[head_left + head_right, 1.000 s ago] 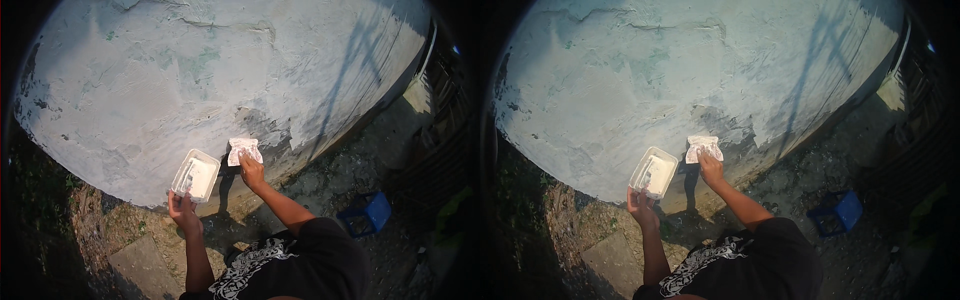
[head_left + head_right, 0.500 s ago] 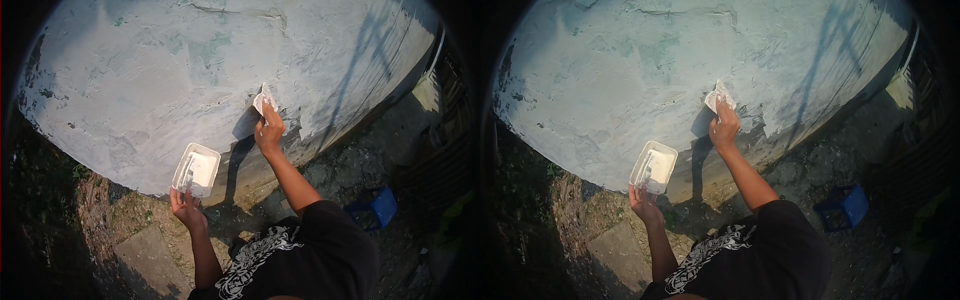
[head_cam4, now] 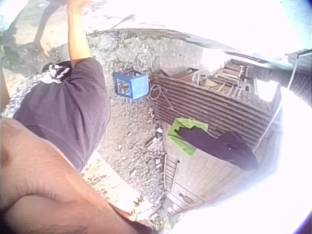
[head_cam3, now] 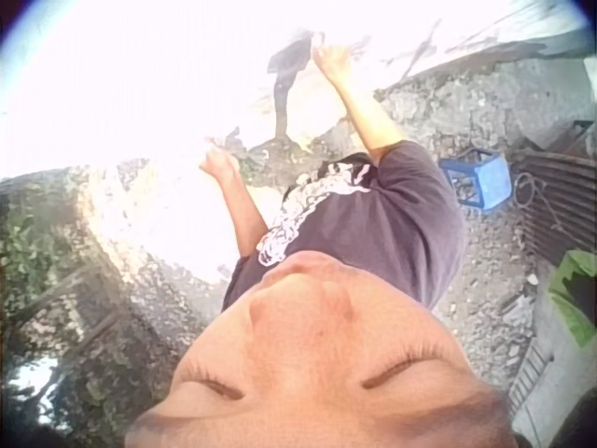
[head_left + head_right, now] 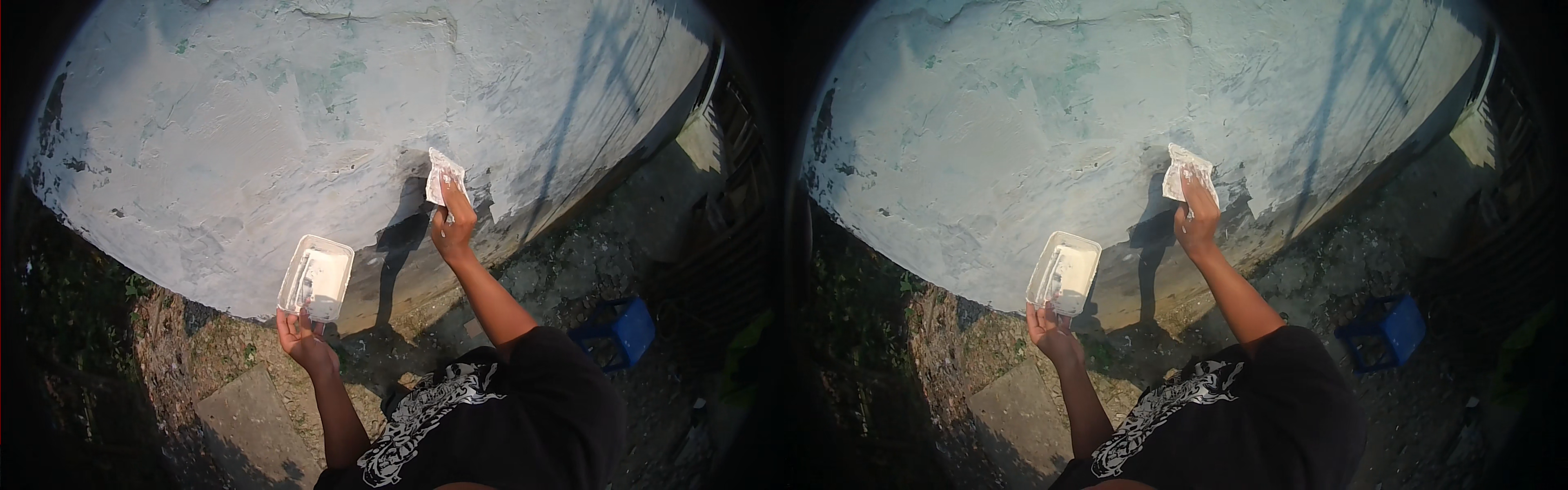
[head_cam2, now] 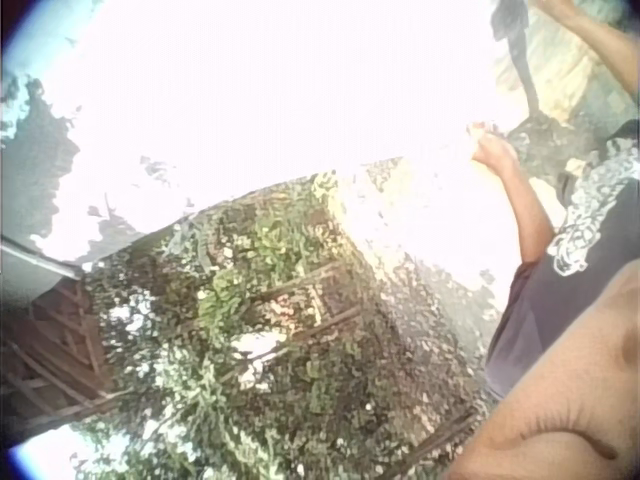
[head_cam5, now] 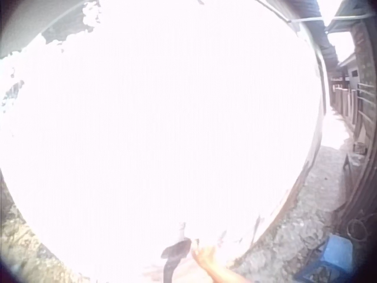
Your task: Applying patching compound to an exterior wall using a putty knife.
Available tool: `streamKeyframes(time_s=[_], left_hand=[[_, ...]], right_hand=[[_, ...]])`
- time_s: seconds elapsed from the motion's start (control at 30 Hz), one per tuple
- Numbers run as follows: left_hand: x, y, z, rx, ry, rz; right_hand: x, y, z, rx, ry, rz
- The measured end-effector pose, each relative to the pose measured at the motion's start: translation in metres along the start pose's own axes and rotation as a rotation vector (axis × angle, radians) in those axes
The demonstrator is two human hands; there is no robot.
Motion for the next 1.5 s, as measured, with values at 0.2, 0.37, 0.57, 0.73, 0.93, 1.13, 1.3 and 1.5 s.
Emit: streamKeyframes(time_s=[0.2, 0.37, 0.57, 0.73, 0.93, 1.13, 1.3, 1.5], left_hand=[[-0.005, -0.012, 0.002, -0.026, 0.004, 0.017], [0.002, -0.012, 0.005, -0.044, -0.010, -0.016], [-0.008, -0.010, 0.009, -0.071, -0.002, 0.053], [-0.011, -0.001, 0.012, -0.065, 0.013, 0.005], [-0.004, -0.011, 0.010, -0.095, 0.015, -0.011], [-0.005, -0.018, 0.006, -0.145, 0.000, -0.017], [-0.009, -0.020, 0.015, -0.135, 0.002, -0.039], [-0.008, 0.000, 0.013, -0.072, 0.013, -0.091]], right_hand=[[0.041, -0.079, 0.097, -0.184, 0.018, 0.259], [0.018, -0.065, 0.176, -0.533, -0.044, -0.048], [0.025, -0.008, 0.046, -0.151, 0.024, -0.079], [0.028, 0.003, -0.015, 0.055, 0.036, 0.077], [0.024, -0.050, 0.103, -0.256, 0.012, 0.122], [0.054, -0.013, 0.134, -0.338, -0.038, -0.036], [0.077, 0.024, 0.090, 0.069, -0.223, 0.019], [0.055, -0.045, 0.114, -0.032, -0.311, 0.194]])
Point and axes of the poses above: each hand's wrist, its own z-axis away from the middle knuckle, its own y-axis out of the back of the hand, x = y × z, the point moved 6 cm from there along -z, towards the middle knuckle, and after that the axes turned 7 degrees about x, right-handed, at the moved point
